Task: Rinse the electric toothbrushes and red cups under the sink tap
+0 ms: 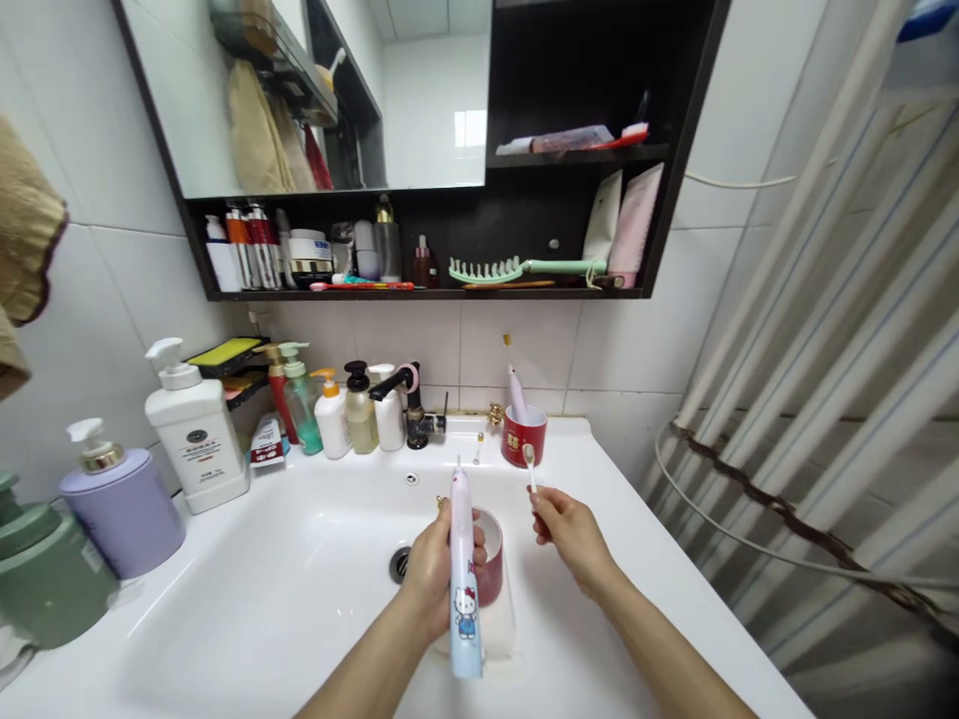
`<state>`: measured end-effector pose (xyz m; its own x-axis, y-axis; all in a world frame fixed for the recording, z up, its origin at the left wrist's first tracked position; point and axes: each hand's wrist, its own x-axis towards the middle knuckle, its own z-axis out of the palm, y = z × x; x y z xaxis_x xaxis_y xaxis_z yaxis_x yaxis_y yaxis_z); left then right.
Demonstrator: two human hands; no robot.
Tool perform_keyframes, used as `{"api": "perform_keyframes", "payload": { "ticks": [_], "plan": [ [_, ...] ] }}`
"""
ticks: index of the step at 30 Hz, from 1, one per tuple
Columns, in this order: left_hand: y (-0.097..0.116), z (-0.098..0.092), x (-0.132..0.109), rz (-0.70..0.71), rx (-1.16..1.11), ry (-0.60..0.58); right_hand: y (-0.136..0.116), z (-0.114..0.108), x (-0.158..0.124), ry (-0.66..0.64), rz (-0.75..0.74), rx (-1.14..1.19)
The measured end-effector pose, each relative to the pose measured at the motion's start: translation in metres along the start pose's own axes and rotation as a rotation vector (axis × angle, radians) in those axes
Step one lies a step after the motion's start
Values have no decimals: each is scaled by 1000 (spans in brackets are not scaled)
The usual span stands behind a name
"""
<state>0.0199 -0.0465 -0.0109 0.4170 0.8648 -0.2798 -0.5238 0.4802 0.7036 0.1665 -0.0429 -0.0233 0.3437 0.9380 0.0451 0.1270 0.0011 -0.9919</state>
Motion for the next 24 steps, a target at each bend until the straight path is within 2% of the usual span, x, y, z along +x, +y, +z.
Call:
{"api": "perform_keyframes", "payload": {
  "ticks": [3, 10, 14, 19, 24],
  "plan": [
    [7, -4, 4, -3, -48, 32, -3, 21, 22, -16, 4, -158],
    [4, -2, 5, -63, -81, 38, -6, 77, 99, -67, 69, -561],
    [5, -2, 6, -73, -55, 33, -5, 99, 120, -53, 69, -731],
    [9, -2, 8, -85, -59, 30, -6, 110, 126, -46, 49, -836],
    [9, -6, 11, -49, -67, 42, -6, 97, 131, -28, 28, -861]
  ]
}}
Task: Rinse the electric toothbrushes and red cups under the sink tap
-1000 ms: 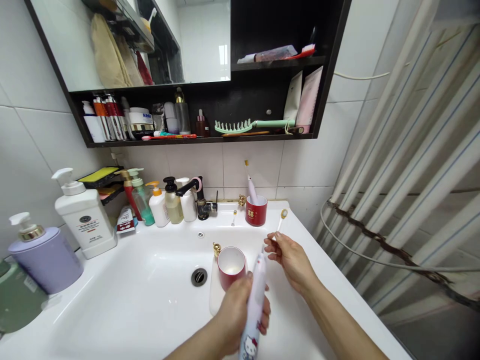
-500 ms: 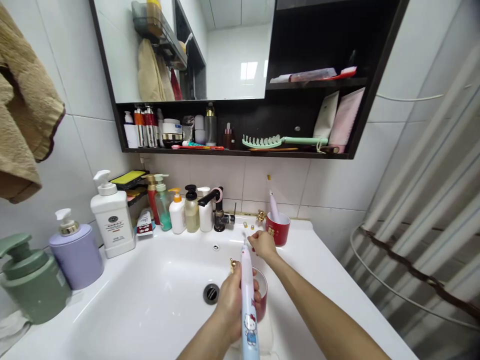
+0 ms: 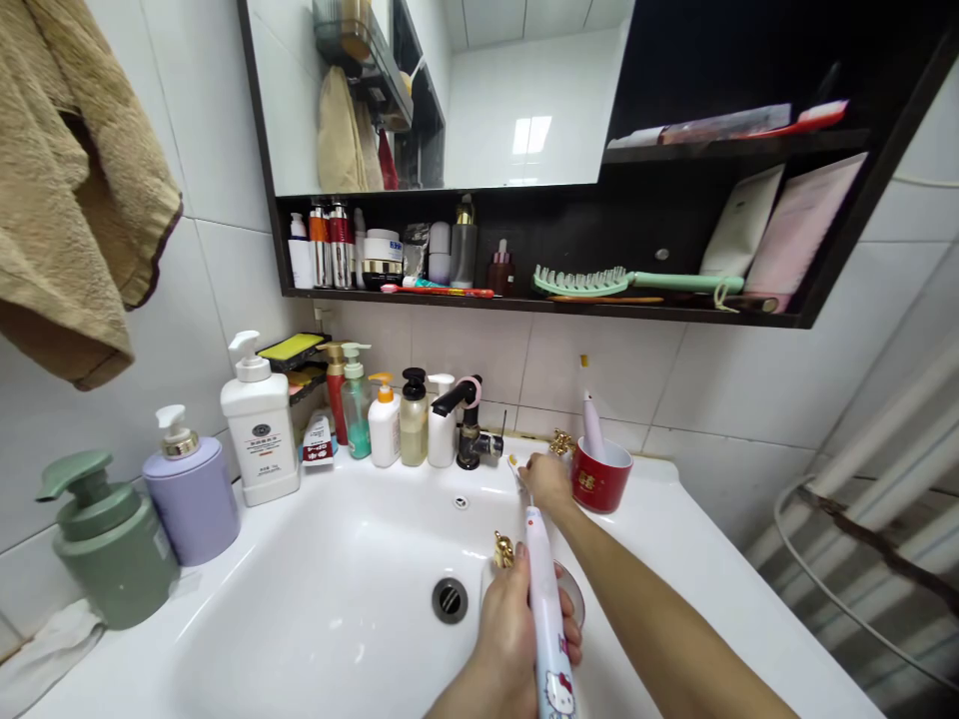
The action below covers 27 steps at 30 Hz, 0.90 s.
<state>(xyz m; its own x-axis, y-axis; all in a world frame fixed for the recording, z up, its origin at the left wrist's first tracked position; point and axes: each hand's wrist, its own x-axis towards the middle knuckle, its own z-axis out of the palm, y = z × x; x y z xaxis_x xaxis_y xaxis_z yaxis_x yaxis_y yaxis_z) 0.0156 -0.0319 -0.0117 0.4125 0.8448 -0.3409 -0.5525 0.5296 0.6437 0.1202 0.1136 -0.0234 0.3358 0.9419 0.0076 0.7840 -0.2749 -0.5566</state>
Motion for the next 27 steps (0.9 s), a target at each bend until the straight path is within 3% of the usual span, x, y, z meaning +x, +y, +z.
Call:
{"api": "perform_keyframes", "payload": {
  "ticks": [6, 11, 16, 20, 24, 27],
  "plan": [
    [-4, -4, 4, 1, -5, 1, 14, -5, 0, -26, 91, 46],
    [-5, -2, 0, 14, 35, 2, 13, -14, -22, -64, 103, 266],
    [-12, 2, -10, -32, 142, -113, 26, -52, -78, -144, 14, 630],
    [-26, 5, -19, -50, 266, -253, 46, -78, -126, -131, -54, 931],
    [-36, 7, -25, -67, 338, -372, 57, -82, -149, -198, 6, 1411],
    [-39, 7, -25, -90, 352, -375, 58, -82, -152, -237, 43, 1549]
  ]
}}
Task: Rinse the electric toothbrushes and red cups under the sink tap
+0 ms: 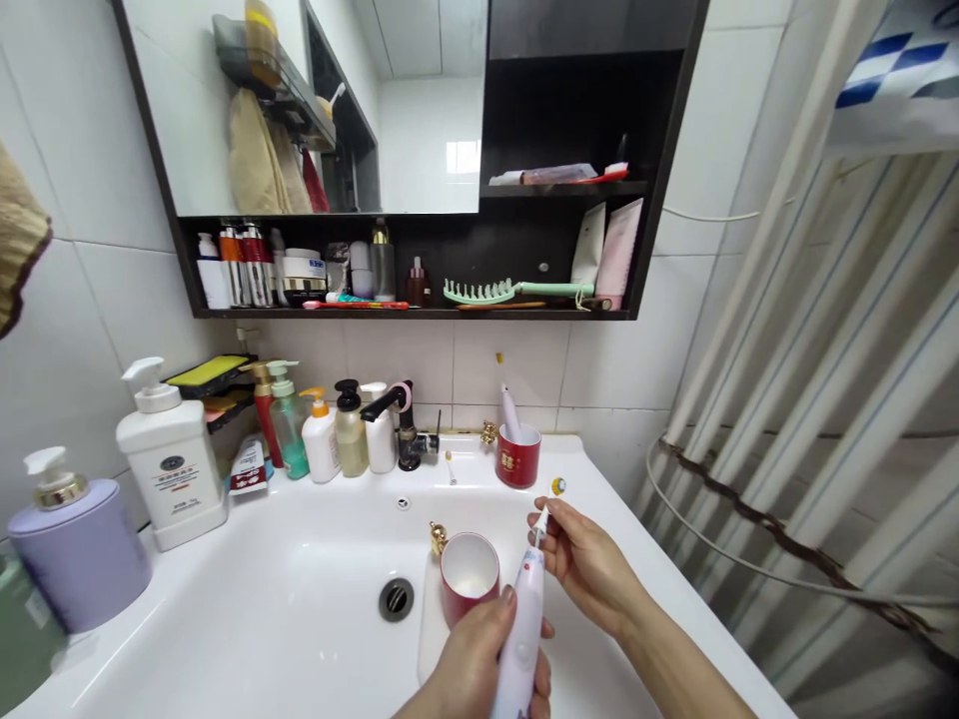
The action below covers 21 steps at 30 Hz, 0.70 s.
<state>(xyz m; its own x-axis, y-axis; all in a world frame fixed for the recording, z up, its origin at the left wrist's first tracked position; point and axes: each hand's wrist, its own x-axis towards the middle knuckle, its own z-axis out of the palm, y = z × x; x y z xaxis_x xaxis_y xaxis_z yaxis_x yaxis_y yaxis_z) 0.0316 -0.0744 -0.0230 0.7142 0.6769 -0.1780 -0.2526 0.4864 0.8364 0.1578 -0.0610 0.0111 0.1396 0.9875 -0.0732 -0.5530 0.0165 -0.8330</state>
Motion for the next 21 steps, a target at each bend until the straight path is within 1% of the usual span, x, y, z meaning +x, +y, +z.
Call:
{"api": "perform_keyframes", "payload": {
  "ticks": [3, 7, 13, 18, 21],
  "plan": [
    [0, -1, 2, -12, -1, 15, -2, 0, 1, -16, -4, 21],
    [0, -2, 2, -38, 8, -3, -3, -2, 0, -31, -13, 21],
    [-6, -3, 4, -26, 21, 10, -2, -2, -1, -21, -38, -55],
    [-8, -6, 6, -4, -21, -21, -1, 0, -2, -27, -51, -62],
    [-8, -6, 6, -16, -38, -33, 0, 0, -2, -35, -46, -78]
  ]
}}
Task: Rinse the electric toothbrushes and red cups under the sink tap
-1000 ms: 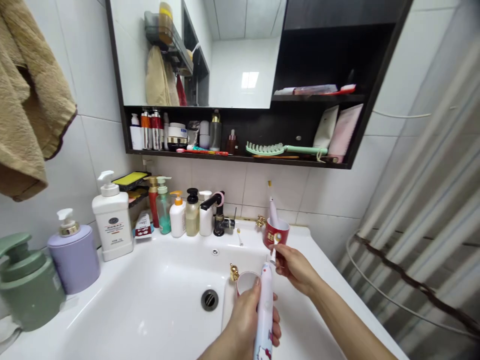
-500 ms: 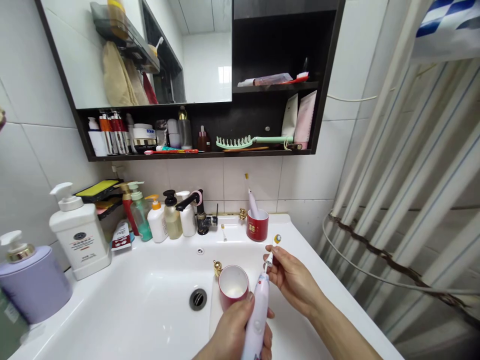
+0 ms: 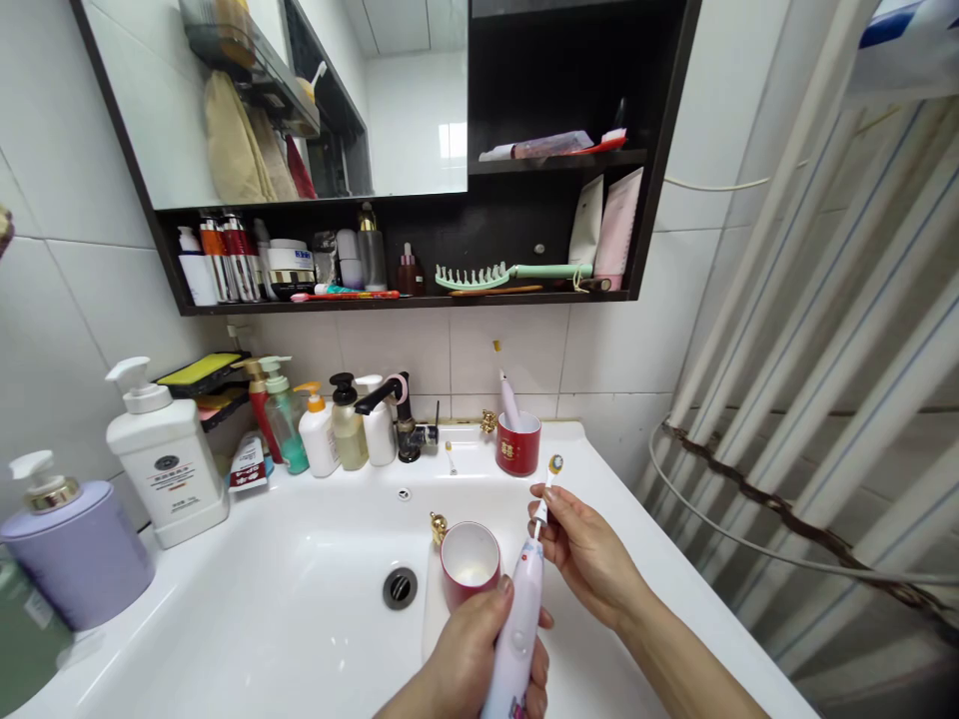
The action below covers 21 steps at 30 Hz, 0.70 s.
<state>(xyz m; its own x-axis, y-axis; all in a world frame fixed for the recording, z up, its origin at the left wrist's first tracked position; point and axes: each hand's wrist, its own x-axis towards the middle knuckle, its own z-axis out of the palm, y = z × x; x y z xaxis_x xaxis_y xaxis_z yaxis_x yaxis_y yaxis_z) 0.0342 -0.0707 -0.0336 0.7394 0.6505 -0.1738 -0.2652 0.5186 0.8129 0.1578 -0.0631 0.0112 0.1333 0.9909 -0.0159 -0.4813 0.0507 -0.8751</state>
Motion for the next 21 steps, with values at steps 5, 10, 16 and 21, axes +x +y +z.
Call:
{"api": "perform_keyframes", "payload": {
  "ticks": [5, 10, 16, 21],
  "plan": [
    [1, 1, 0, -10, -19, 15, 3, 1, 0, -24, 6, -56],
    [3, 2, -1, 15, -31, 30, 3, 4, -2, -65, 30, -75],
    [1, 2, -1, 32, -21, 35, 2, 4, -1, -104, 46, -84],
    [1, 2, -1, 41, -33, 32, 3, 6, -5, -151, 49, -98]
  ]
}}
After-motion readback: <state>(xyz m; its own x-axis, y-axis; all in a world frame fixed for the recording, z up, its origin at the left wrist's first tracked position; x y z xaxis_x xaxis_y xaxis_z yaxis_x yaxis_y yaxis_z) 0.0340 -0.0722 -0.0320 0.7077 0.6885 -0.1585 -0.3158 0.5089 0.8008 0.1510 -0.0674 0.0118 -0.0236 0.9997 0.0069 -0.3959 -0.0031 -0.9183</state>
